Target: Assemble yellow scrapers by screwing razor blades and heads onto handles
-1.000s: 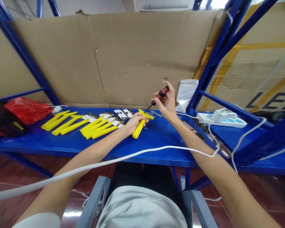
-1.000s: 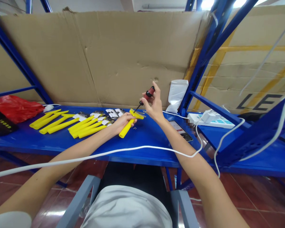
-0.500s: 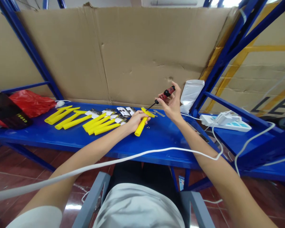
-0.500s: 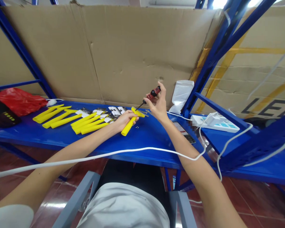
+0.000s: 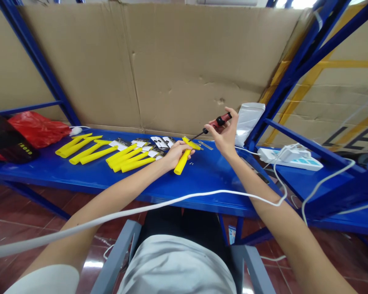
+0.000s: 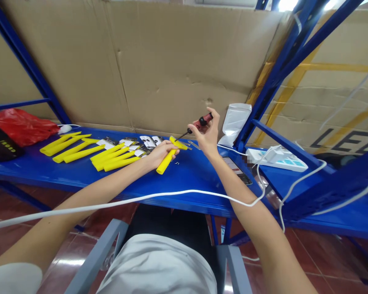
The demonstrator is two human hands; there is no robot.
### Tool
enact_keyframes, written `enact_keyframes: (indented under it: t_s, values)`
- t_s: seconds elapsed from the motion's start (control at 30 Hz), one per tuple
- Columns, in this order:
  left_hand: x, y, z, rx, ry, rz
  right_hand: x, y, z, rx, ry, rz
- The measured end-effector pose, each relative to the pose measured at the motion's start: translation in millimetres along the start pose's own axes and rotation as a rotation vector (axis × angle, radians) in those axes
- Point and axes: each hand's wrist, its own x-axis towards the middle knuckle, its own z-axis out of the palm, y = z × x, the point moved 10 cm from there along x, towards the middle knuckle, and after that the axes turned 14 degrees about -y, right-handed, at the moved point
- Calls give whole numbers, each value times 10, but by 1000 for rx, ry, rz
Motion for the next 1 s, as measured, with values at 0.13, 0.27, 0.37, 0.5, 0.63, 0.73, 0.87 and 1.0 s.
enact_keyframes:
  t_s: [0.13, 0.27, 0.37, 0.5, 0.63, 0.73, 0.87, 1.0]
  values:
    - [-18, 31, 21, -2, -1, 15, 4, 17, -33, -3, 5, -6]
    - [-34, 56, 47, -3, -10, 17, 33, 64, 33, 74, -59, -11]
    - [-35, 72, 46, -14, -13, 24, 33, 83, 51, 101, -54, -15]
    - [-25, 100, 29, -38, -11, 40, 13, 35, 13, 16, 16, -38]
    - [-22, 124, 46, -52, -17, 58, 26, -42, 8, -16, 21, -70]
    - [-32, 108, 80, -55, -29, 44, 51, -76, 32, 65, -19, -84]
    - [-41, 70, 96, -49, -35, 16, 32, -53, 52, 163, -28, -59]
    - [-45, 61, 79, -41, -21, 8, -54, 32, 3, 163, 53, -11]
